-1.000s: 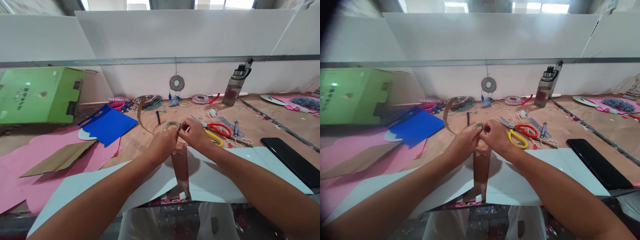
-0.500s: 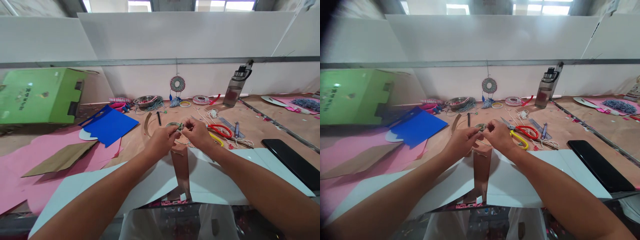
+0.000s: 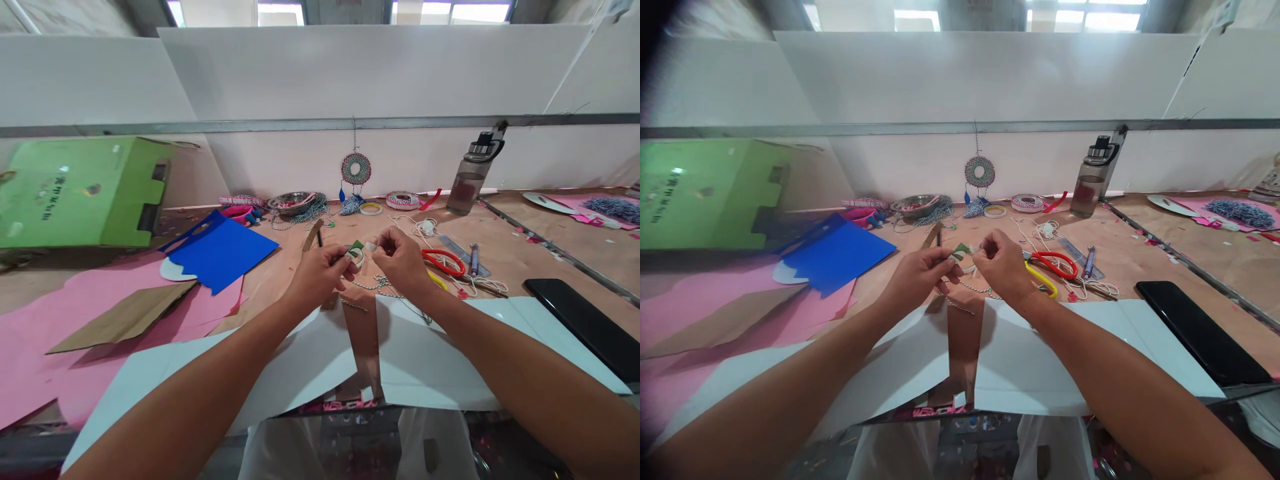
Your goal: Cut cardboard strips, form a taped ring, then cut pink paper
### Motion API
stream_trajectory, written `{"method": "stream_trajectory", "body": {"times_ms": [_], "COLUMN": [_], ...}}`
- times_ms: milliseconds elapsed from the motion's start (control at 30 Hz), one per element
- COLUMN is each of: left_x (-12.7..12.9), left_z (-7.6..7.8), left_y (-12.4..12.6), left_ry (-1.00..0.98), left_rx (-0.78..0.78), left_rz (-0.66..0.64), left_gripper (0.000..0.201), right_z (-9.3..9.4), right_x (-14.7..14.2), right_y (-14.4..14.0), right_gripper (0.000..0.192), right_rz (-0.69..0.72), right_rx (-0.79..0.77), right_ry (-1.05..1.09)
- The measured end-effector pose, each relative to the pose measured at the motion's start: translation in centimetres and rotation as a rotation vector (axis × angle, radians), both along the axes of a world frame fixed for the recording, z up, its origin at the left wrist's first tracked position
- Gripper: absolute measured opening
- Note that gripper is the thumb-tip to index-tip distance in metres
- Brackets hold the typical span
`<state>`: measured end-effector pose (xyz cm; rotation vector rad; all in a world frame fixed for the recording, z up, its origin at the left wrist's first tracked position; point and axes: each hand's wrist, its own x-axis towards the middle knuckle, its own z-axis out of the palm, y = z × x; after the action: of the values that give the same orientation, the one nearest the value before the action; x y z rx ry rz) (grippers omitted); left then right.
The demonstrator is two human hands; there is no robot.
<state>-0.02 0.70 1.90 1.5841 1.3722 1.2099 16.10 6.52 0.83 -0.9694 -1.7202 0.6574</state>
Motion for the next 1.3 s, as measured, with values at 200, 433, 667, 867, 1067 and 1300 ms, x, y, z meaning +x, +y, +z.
{"method": "stream_trajectory", "body": {"times_ms": [200,433,667,867,1067,1300], "left_x": [-0.7,-2.2,-2.3,-2.4,-3.1,-3.7], "left_z": [0.7,1.3,2.0,2.9,2.0,0.9], "left_y": [0.0,-0.3,-0.8,-1.0,0.0,0.9], "left_ry": [0.065,0.011,-0.348,-0.502,-0.424,-0.068], "left_rx": [0.12,0.345,0.41,0.204,-0.021,-0.181], "left_rz": [0.072,0.067,-0.205,-0.322,-0.323,-0.346], "left_gripper": [0.015,0.01,0.01,0.016,0.014,0.019], "right_z": [0.1,-1.3,-3.0,-1.0,0.9,2.6], "right_x": [0.3,0.5,0.5,2.1,2.9,3.1], "right_y": [0.2,1.4,3.6,5.4,4.1,1.8], "right_gripper": [0.008,0.028,0.04,0.049,0.048,0.037], "right_rz": [0.337,0.283,0.243,0.146,0.342,0.521], "right_rx": [-0.08,-0.187,-0.532,-0.393,-0.281,-0.029], "right_ry": [-0.029,-0.198,0.259,0.497,0.483,-0.05]}}
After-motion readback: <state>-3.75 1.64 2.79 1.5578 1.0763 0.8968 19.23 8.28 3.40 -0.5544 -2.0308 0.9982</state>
